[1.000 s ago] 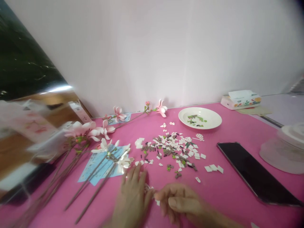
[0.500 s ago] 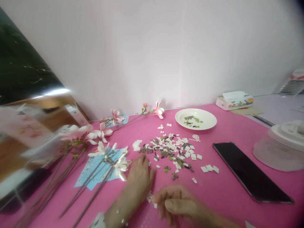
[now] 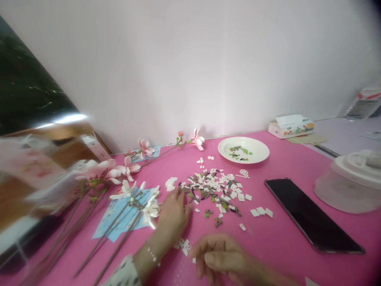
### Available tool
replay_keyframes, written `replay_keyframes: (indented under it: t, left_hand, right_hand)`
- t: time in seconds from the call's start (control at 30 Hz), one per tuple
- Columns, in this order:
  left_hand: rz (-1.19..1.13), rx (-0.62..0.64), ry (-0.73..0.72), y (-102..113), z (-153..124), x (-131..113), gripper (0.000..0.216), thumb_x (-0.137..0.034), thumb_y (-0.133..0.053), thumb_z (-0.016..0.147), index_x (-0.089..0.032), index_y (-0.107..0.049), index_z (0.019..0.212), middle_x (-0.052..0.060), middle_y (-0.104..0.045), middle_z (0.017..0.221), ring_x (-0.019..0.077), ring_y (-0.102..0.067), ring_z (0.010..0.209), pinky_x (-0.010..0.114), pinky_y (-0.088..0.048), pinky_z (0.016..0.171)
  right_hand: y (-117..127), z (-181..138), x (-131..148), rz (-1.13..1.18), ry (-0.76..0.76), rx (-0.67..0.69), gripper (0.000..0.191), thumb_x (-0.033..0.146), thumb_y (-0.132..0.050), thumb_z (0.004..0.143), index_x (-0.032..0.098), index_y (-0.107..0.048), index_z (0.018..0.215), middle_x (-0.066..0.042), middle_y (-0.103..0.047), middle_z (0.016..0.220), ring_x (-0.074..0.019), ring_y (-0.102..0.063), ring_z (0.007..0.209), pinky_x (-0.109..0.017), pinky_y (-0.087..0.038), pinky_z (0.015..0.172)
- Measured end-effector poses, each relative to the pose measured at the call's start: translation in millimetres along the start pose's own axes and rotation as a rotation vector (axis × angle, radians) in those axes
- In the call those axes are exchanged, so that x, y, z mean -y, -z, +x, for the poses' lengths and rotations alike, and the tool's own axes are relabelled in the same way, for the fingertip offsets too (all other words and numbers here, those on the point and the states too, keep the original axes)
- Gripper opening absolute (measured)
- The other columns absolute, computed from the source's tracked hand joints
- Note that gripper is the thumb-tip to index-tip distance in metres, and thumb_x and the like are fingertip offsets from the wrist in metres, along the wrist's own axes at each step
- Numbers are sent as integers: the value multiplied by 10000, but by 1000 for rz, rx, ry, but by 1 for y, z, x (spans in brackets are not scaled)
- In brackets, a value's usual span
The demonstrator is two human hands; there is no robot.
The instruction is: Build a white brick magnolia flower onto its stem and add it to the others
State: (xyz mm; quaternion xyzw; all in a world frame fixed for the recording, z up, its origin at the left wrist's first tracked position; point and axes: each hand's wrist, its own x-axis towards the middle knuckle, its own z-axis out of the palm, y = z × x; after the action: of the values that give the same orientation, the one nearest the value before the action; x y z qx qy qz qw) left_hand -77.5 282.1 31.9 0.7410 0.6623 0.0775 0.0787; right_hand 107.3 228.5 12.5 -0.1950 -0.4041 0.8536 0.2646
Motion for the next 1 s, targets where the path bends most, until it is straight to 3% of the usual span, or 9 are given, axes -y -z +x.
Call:
replay_keyframes:
  t: [0.2, 0.4, 0.57, 0.67, 1.0]
  left_hand:
    - [-46, 21, -37, -1, 2, -13, 537, -314, -464, 1012, -1, -537, 1441, 259, -487, 1568, 380, -446, 1450, 504, -338, 1207]
    - [-113, 2, -81, 3, 7, -24, 453, -307, -477, 1010, -102, -604, 1394, 180, -543, 1540, 304, -501, 1414, 419, -381, 1188]
    - [-129, -77, 0, -1, 30, -19, 509, -364, -463, 1038, -62, -520, 1444, 246, -441, 1589, 362, -403, 1476, 504, -338, 1202]
    - [-129, -94, 26, -12, 47, -18, 470, -381, -512, 1036, -112, -536, 1420, 207, -484, 1566, 361, -415, 1467, 591, -345, 1175]
    - [-184, -71, -70, -29, 74, -24, 504, -432, -560, 1013, -176, -527, 1446, 167, -450, 1603, 375, -394, 1475, 640, -325, 1169]
  right_hand:
    - [-1, -1, 0, -8, -1, -18, 534, 536, -856, 681, 106, -776, 988, -46, -708, 751, -78, -567, 525, -212, -411, 524]
    - [-2, -3, 2, -7, -17, -31, 498, 517, -843, 695, 112, -776, 976, -23, -690, 716, -76, -565, 537, -210, -398, 535]
    - [-3, -4, 2, -7, -12, -48, 444, 455, -826, 702, 106, -784, 974, -49, -732, 767, -82, -584, 550, -216, -393, 539]
    - [-3, -5, 5, -9, -14, -59, 435, 444, -824, 682, 114, -789, 964, -45, -732, 753, -87, -586, 553, -218, -388, 541]
    - [-11, -15, 12, 9, -40, -116, 351, 383, -804, 699, 155, -795, 966, -24, -716, 791, -123, -571, 688, -267, -382, 700]
